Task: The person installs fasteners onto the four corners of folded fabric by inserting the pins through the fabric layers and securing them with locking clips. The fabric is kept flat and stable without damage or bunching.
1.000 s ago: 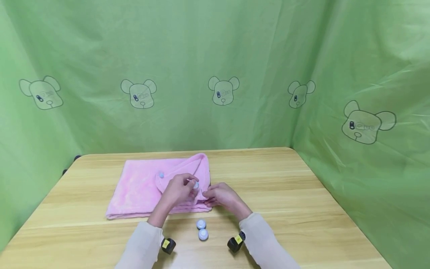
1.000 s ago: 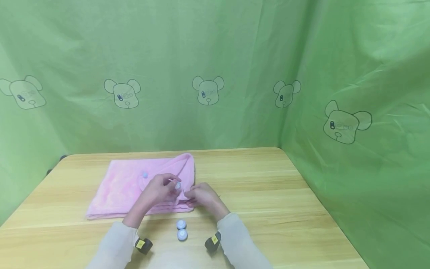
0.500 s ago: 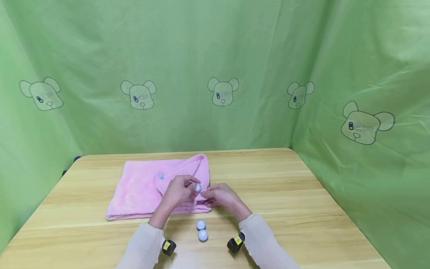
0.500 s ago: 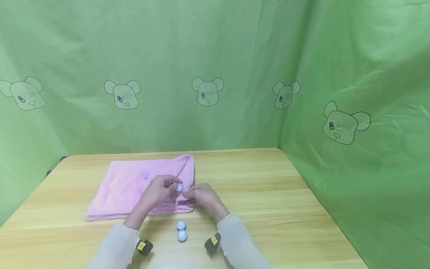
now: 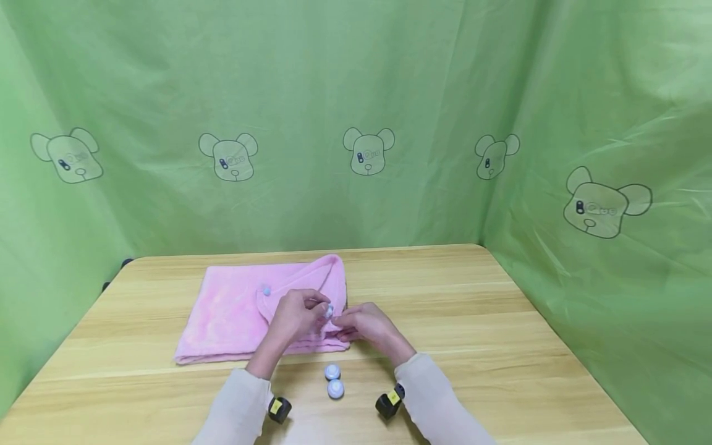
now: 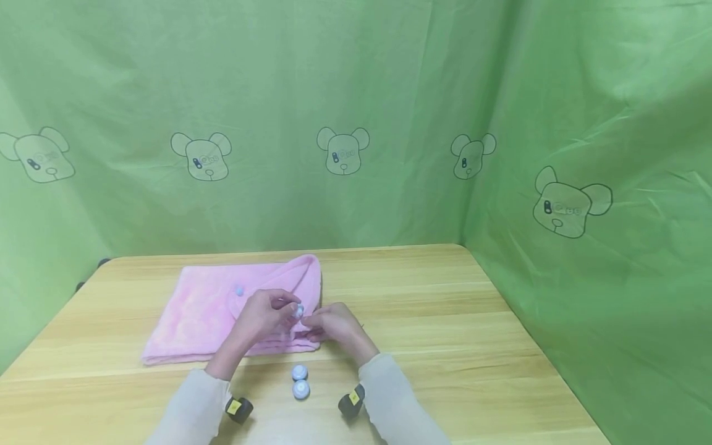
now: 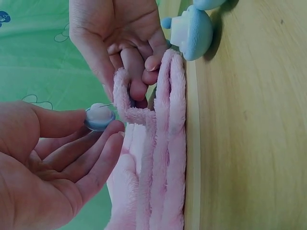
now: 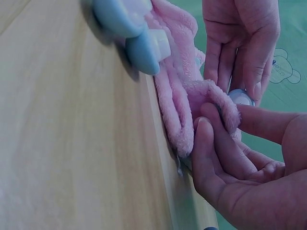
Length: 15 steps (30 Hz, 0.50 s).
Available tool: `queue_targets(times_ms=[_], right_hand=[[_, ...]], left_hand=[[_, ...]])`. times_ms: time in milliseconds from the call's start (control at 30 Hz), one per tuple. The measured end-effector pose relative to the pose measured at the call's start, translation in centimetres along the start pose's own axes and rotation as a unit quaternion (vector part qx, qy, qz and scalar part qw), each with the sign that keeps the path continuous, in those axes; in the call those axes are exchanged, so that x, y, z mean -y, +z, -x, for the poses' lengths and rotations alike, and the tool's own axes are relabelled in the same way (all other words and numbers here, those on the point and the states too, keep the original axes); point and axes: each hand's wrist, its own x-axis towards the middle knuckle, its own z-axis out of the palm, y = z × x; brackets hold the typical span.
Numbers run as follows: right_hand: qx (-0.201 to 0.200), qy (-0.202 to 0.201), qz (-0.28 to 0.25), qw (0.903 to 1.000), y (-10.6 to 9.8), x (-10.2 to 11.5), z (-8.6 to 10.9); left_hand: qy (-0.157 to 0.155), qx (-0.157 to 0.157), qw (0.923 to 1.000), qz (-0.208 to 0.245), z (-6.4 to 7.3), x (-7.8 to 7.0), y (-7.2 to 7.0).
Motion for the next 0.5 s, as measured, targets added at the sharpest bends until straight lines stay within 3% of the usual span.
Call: queue_targets(times_ms=[500], right_hand=[[-0.006, -0.002, -0.004, 1.0000, 0.03, -0.01, 0.05]], left_hand=[[0.015, 0.007, 0.9997, 0.019, 0.01, -0.13, -0.40]])
